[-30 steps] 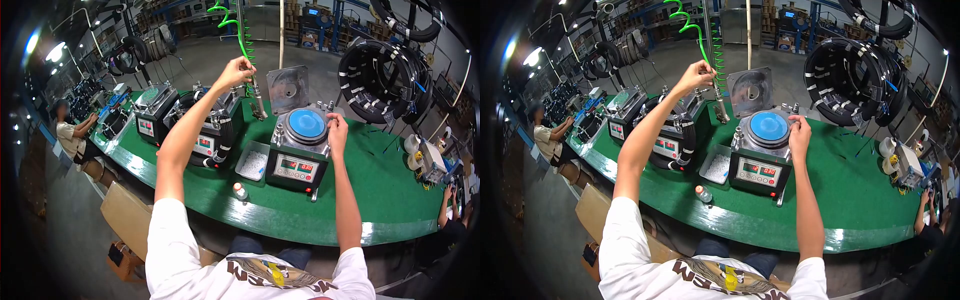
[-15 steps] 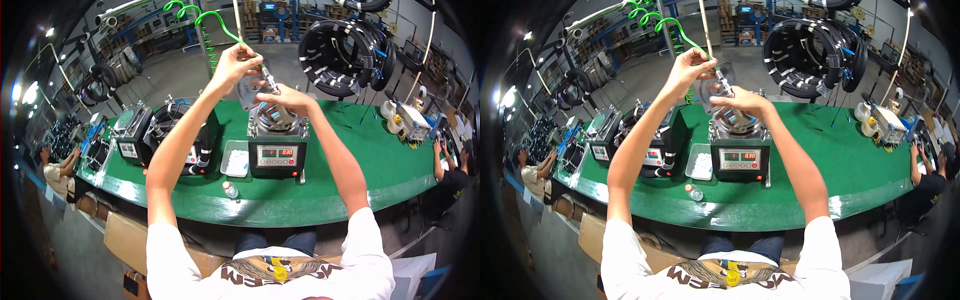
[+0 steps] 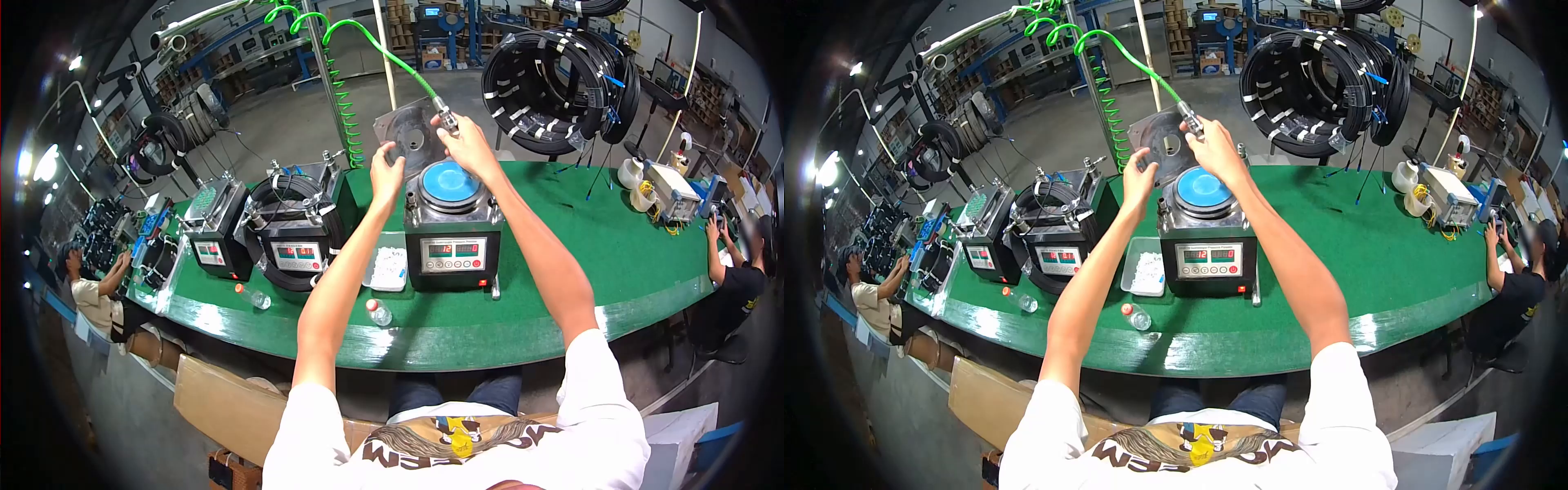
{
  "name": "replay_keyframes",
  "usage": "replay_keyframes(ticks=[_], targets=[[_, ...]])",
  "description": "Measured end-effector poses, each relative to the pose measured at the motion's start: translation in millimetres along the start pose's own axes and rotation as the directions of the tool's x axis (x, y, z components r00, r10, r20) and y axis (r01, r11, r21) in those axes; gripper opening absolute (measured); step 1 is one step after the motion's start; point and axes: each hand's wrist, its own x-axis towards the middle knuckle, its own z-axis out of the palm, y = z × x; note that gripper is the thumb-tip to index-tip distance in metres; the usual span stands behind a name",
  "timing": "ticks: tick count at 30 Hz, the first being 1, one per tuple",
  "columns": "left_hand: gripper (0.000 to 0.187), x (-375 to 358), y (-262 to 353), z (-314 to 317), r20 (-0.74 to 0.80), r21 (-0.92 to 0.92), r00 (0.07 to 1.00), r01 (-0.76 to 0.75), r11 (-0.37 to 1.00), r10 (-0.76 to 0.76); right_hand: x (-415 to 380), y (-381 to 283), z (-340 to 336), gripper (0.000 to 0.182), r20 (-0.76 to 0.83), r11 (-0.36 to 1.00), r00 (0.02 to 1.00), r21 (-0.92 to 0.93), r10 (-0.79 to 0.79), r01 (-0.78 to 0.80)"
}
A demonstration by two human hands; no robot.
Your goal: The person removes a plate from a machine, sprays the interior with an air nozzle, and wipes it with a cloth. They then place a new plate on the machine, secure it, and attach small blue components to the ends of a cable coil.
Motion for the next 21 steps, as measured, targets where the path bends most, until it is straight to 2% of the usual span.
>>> replay_keyframes(ticks=[1,3,4,5,7,9,11,12,13,15,16,19,20,21], targets=[[0.051,-3.8,-3.7,4.5,-0.074,0.092,0.995,-0.061,0.994,0.068,4.8,5.7,6.7,0.017,-0.018,1.0,0.999,-0.001,-0.031,0.031],[0.053,-16.8,0.2,8.4,-0.109,-0.014,0.994,-0.024,1.0,0.022,12.0,12.4,18.7,0.017,-0.061,0.995,0.994,-0.007,-0.095,0.095],[0.056,-23.8,3.7,12.7,-0.136,0.05,0.988,-0.071,0.996,0.077,5.8,-7.3,17.0,0.015,0.01,0.973,0.997,0.217,0.077,-0.077],[0.058,-30.4,7.5,17.6,-0.159,0.114,0.978,-0.115,0.987,0.132,3.1,-12.1,19.2,0.015,0.049,0.953,0.992,0.276,0.117,-0.126],[0.063,-38.2,12.1,23.1,-0.174,0.094,0.974,-0.127,0.987,0.141,-3.1,-20.9,19.6,0.015,0.137,0.895,0.972,0.382,0.19,-0.229],[0.063,-44.0,11.7,25.3,-0.198,0.095,0.963,-0.17,0.981,0.185,-13.4,-25.0,10.9,0.016,0.217,0.908,0.953,0.318,0.212,-0.274],[0.062,-44.8,10.2,23.9,-0.15,0.063,0.98,-0.124,0.99,0.132,-20.8,-26.5,-1.8,0.016,0.282,0.913,0.928,0.255,0.244,-0.318],[0.062,-45.5,14.5,21.5,-0.121,0.063,0.985,-0.116,0.991,0.122,-23.1,-31.4,-10.8,0.018,0.288,0.947,0.917,0.086,0.275,-0.311],[0.062,-46.6,15.1,20.9,-0.091,0.064,0.99,-0.105,0.992,0.11,-21.2,-21.7,-16.1,0.017,0.234,0.978,0.952,0.019,0.197,-0.207],[0.061,-45.3,15.1,23.3,-0.128,0.063,0.983,-0.124,0.99,0.131,-14.0,1.0,-20.5,0.017,0.149,0.992,0.989,-0.128,0.02,-0.001],[0.061,-44.3,13.9,24.8,-0.15,0.057,0.979,-0.131,0.99,0.138,-14.7,9.4,-18.3,0.016,0.027,0.99,0.997,-0.118,-0.079,0.081],[0.062,-44.9,10.3,25.4,-0.178,0.048,0.972,-0.146,0.988,0.152,-17.7,8.5,-14.7,0.016,-0.092,0.98,0.977,-0.069,-0.192,0.186],[0.062,-44.6,9.5,25.4,-0.183,0.046,0.971,-0.151,0.987,0.157,-24.9,4.9,-17.6,0.019,-0.009,0.997,0.999,0.065,-0.035,0.035],[0.062,-44.9,7.1,25.5,-0.185,0.021,0.972,-0.144,0.989,0.145,-31.0,1.2,-18.4,0.019,0.041,0.993,0.999,0.113,0.012,-0.016]])
